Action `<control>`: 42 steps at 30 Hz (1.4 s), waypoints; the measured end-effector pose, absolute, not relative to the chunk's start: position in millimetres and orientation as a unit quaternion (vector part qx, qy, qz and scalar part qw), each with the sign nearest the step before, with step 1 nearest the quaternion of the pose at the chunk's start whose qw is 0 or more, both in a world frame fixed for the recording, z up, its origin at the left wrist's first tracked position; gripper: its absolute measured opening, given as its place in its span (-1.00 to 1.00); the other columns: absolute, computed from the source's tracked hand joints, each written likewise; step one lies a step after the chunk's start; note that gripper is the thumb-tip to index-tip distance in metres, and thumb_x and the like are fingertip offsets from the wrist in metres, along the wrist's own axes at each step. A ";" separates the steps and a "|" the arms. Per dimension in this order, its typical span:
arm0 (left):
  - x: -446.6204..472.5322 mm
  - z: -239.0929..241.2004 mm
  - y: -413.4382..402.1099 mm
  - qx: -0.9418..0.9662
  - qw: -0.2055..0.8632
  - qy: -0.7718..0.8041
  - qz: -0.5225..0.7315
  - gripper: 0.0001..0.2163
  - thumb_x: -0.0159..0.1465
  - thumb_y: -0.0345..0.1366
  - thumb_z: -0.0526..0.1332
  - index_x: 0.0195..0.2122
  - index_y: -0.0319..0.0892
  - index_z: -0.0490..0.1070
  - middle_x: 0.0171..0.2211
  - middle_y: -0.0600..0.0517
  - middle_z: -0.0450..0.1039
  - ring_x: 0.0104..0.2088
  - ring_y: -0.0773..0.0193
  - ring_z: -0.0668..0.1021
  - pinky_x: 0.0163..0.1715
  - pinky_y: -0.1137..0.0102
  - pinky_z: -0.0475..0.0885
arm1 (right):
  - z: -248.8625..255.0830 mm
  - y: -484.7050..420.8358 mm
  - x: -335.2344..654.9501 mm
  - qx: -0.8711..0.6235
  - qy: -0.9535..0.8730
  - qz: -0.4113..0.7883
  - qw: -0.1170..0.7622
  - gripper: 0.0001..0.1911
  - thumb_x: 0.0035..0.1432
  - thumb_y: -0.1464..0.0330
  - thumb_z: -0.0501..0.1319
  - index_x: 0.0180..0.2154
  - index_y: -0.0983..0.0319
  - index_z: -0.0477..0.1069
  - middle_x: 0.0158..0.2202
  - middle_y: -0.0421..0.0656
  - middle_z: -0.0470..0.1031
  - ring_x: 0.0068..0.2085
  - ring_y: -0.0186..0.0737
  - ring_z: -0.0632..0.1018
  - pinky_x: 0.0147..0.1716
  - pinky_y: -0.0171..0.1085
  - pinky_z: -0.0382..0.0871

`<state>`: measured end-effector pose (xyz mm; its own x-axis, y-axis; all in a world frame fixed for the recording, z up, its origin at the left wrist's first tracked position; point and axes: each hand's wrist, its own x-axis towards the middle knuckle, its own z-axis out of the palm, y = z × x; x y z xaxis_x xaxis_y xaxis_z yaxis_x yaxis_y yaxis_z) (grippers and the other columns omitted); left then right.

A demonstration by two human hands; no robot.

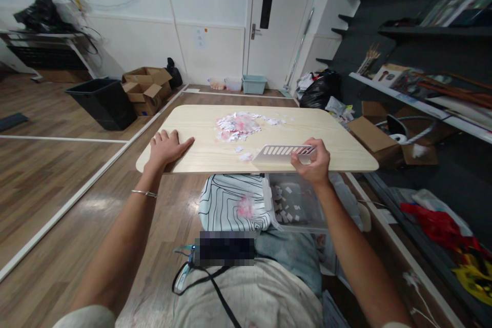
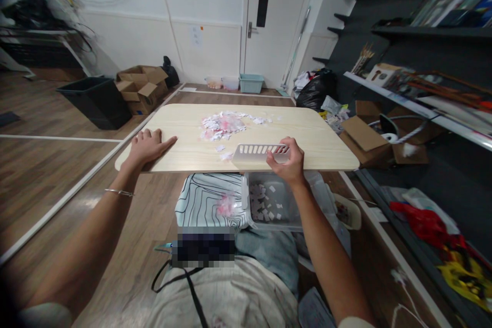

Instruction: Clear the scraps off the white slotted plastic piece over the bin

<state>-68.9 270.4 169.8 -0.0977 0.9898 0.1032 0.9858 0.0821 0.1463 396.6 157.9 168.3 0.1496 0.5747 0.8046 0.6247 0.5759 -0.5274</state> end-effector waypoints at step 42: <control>-72.3 169.0 271.2 0.664 0.011 0.740 0.105 -0.08 0.51 0.39 -0.04 0.56 -0.26 0.46 0.66 -0.59 0.32 0.65 -0.59 0.35 0.57 -0.37 0.29 | 162.3 165.1 409.8 -0.479 -0.644 0.005 0.597 -0.44 0.09 0.00 0.63 -0.11 0.05 0.38 -0.37 -0.30 0.37 -0.40 -0.15 0.44 -0.37 -0.10 0.52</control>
